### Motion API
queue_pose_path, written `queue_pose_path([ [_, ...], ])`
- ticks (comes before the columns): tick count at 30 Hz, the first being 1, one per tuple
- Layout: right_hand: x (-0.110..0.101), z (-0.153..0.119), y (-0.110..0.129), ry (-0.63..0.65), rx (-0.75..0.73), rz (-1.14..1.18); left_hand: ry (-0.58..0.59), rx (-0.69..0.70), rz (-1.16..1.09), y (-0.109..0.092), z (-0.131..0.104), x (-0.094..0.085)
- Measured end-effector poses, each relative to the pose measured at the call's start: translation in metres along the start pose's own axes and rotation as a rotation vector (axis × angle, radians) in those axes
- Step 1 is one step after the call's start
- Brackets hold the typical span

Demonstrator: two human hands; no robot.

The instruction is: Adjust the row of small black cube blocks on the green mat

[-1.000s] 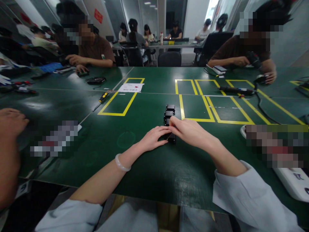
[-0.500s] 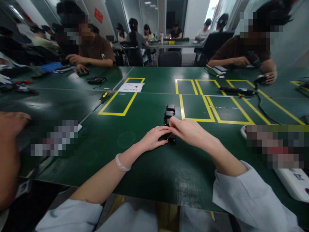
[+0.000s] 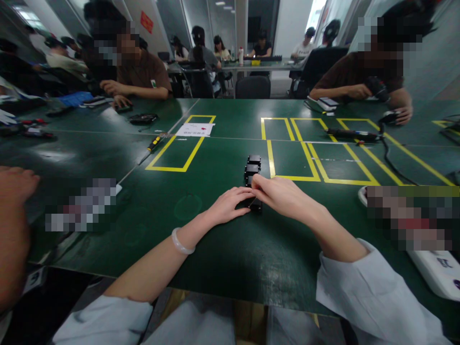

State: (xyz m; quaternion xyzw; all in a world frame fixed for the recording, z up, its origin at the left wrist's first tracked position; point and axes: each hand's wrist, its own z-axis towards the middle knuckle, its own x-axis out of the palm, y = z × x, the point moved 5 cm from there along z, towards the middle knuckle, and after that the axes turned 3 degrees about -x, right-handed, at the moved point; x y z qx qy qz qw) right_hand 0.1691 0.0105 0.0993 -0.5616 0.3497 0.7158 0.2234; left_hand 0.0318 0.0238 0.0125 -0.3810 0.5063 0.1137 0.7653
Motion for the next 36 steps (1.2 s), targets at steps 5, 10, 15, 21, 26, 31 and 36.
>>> queue_pose_path([
  [5, -0.0001, -0.0011, 0.0003, 0.005, -0.041, 0.026, -0.003, 0.001, 0.008, 0.0001, 0.0000, 0.0001],
  [10, -0.0007, -0.0010, 0.0008, -0.015, -0.025, 0.023, -0.004, -0.005, 0.011, 0.0014, -0.0001, 0.0009],
  [15, 0.0009, 0.0010, 0.0008, 0.008, 0.019, -0.004, 0.002, -0.007, -0.007, 0.0014, 0.0000, 0.0010],
  [21, -0.0004, 0.0000, 0.0030, -0.007, -0.019, 0.002, 0.008, -0.011, 0.001, -0.0002, 0.0002, -0.0002],
  [26, -0.0028, -0.0023, 0.0048, 0.006, -0.058, 0.028, 0.002, -0.004, 0.005, -0.0009, -0.0001, -0.0010],
  [31, -0.0036, -0.0017, 0.0056, 0.027, -0.024, 0.028, 0.002, -0.012, 0.000, 0.0002, -0.0006, -0.0007],
  [36, -0.0006, 0.0000, 0.0031, 0.031, 0.007, -0.018, 0.002, -0.005, -0.006, 0.0016, -0.0011, 0.0005],
])
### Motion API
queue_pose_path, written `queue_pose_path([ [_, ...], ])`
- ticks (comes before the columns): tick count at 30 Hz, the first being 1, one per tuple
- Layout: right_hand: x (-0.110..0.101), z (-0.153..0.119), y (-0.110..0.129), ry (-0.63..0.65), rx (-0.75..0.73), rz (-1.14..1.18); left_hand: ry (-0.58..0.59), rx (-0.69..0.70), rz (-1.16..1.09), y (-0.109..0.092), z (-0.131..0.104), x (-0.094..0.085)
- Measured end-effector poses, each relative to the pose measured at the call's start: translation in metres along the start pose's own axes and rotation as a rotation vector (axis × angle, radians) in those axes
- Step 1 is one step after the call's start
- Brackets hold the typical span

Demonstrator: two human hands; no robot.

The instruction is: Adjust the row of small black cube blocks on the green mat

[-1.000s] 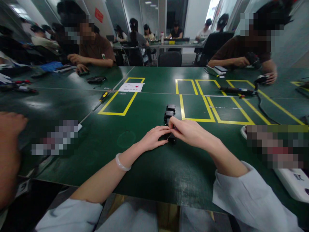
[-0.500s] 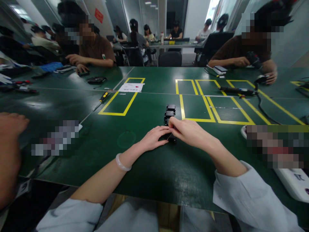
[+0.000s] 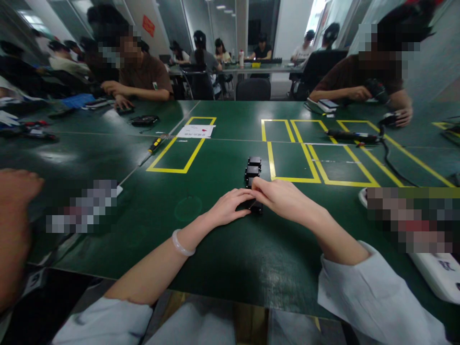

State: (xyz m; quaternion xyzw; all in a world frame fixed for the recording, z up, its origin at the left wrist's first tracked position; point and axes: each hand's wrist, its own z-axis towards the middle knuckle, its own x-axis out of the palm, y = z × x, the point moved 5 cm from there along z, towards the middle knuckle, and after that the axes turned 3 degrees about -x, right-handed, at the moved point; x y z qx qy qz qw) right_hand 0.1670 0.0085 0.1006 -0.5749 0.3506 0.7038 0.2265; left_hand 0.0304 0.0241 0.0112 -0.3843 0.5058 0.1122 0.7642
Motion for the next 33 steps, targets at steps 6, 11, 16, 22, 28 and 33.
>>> queue_pose_path([
  [6, -0.0005, -0.0011, -0.0009, -0.016, -0.020, 0.037, 0.000, 0.006, -0.006, 0.0000, 0.0004, -0.0004],
  [11, -0.0028, -0.0020, 0.0007, -0.004, -0.019, 0.057, 0.009, -0.001, 0.001, -0.0008, 0.0003, -0.0013],
  [16, -0.0009, -0.0008, -0.0006, -0.006, 0.006, 0.023, 0.007, -0.003, -0.004, -0.0014, 0.0005, -0.0015],
  [22, 0.0009, -0.0013, -0.0032, -0.008, -0.013, 0.040, 0.002, -0.005, -0.011, -0.0010, 0.0003, -0.0017],
  [28, -0.0008, -0.0019, -0.0052, 0.001, -0.022, 0.101, -0.002, 0.007, 0.003, 0.0005, 0.0000, -0.0006],
  [33, -0.0021, -0.0022, -0.0034, 0.010, -0.024, 0.102, -0.008, 0.005, -0.001, -0.0010, 0.0008, -0.0008],
])
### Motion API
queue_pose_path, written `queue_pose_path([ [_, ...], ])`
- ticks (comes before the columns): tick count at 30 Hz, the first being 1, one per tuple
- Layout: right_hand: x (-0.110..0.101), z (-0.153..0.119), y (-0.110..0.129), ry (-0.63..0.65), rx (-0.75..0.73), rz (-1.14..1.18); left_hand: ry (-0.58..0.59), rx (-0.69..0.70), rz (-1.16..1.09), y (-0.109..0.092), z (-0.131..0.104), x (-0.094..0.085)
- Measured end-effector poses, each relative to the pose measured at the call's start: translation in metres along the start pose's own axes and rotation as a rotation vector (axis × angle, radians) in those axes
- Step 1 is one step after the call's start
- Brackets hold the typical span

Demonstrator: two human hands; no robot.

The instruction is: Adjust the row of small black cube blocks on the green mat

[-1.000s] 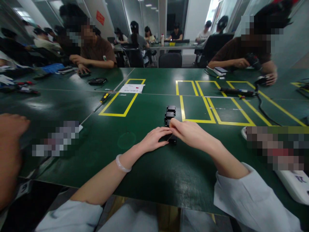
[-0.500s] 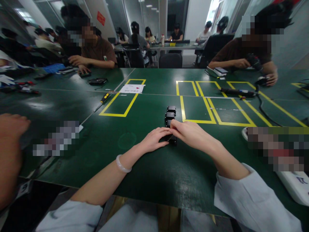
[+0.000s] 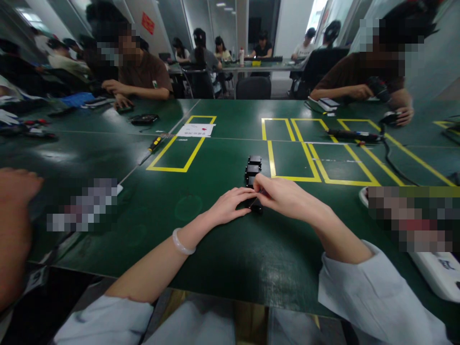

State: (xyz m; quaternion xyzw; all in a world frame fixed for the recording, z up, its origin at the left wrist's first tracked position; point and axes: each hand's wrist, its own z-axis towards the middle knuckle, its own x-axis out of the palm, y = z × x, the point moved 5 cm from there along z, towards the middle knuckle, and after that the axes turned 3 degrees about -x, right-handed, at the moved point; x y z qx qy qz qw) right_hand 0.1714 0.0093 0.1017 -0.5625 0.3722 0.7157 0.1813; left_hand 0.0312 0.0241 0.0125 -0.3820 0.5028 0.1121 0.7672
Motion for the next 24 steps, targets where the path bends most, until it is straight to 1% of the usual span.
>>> queue_pose_path([
  [9, 0.0020, 0.0015, 0.0006, -0.019, 0.049, -0.122, 0.015, -0.009, 0.004, -0.0008, 0.0008, -0.0003],
  [15, 0.0014, 0.0006, 0.0014, -0.030, 0.002, -0.085, 0.019, -0.009, 0.006, -0.0009, 0.0009, 0.0000],
  [21, 0.0008, 0.0000, 0.0018, -0.032, -0.002, -0.063, 0.016, -0.014, 0.011, -0.0007, 0.0000, 0.0008],
  [24, 0.0009, 0.0009, 0.0021, -0.036, 0.023, -0.069, 0.009, -0.008, 0.006, 0.0002, 0.0003, 0.0012],
])
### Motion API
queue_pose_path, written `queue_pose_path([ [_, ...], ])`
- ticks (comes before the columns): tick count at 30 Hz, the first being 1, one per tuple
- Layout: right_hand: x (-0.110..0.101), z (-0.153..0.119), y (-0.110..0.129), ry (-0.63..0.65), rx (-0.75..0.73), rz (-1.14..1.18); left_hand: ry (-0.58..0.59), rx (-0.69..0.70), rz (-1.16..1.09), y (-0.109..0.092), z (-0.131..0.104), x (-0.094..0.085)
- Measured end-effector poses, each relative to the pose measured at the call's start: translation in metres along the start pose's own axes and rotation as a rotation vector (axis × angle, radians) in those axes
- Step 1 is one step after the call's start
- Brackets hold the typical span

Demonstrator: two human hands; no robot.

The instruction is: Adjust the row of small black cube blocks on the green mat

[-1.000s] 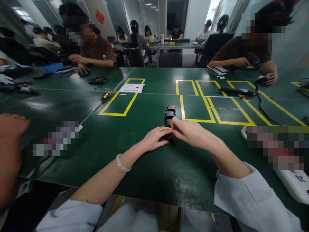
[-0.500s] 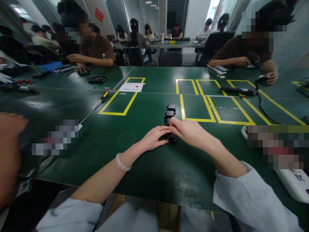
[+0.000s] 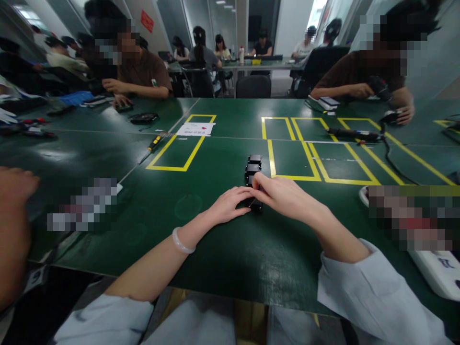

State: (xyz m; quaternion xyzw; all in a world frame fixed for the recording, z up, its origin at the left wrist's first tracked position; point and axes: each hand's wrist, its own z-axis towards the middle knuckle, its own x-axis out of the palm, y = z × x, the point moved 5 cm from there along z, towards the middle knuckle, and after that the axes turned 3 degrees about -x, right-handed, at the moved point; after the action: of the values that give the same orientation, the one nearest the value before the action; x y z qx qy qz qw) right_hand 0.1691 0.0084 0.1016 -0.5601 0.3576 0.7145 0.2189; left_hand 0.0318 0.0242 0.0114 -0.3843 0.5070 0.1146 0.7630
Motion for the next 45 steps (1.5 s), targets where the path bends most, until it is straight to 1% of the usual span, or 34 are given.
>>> queue_pose_path([
  [5, 0.0022, 0.0016, -0.0020, -0.010, 0.018, -0.049, 0.005, 0.012, -0.002, -0.0009, 0.0010, -0.0006],
  [14, 0.0022, -0.0007, -0.0056, -0.012, -0.041, 0.068, -0.002, 0.008, -0.003, -0.0008, 0.0001, -0.0004],
  [18, 0.0018, -0.0004, -0.0046, -0.004, -0.047, 0.077, -0.004, 0.002, -0.009, 0.0005, 0.0001, 0.0001],
  [24, 0.0002, 0.0012, -0.0033, -0.009, 0.044, -0.028, -0.004, 0.004, -0.003, 0.0002, -0.0001, -0.0001],
  [29, 0.0008, 0.0021, -0.0047, 0.022, 0.073, -0.109, 0.001, 0.012, -0.003, 0.0007, 0.0001, 0.0003],
  [34, -0.0028, 0.0020, -0.0074, 0.026, 0.176, -0.259, -0.014, 0.025, -0.004, 0.0032, -0.0002, 0.0019],
  [36, -0.0032, 0.0022, -0.0073, 0.021, 0.187, -0.275, -0.021, 0.026, -0.002, 0.0038, -0.0004, 0.0021],
  [39, -0.0008, 0.0024, -0.0064, 0.020, 0.144, -0.215, -0.017, 0.023, -0.004, 0.0034, -0.0004, 0.0019],
  [45, 0.0014, 0.0000, -0.0043, 0.016, 0.005, -0.015, -0.008, 0.014, -0.010, 0.0020, -0.0003, 0.0004],
])
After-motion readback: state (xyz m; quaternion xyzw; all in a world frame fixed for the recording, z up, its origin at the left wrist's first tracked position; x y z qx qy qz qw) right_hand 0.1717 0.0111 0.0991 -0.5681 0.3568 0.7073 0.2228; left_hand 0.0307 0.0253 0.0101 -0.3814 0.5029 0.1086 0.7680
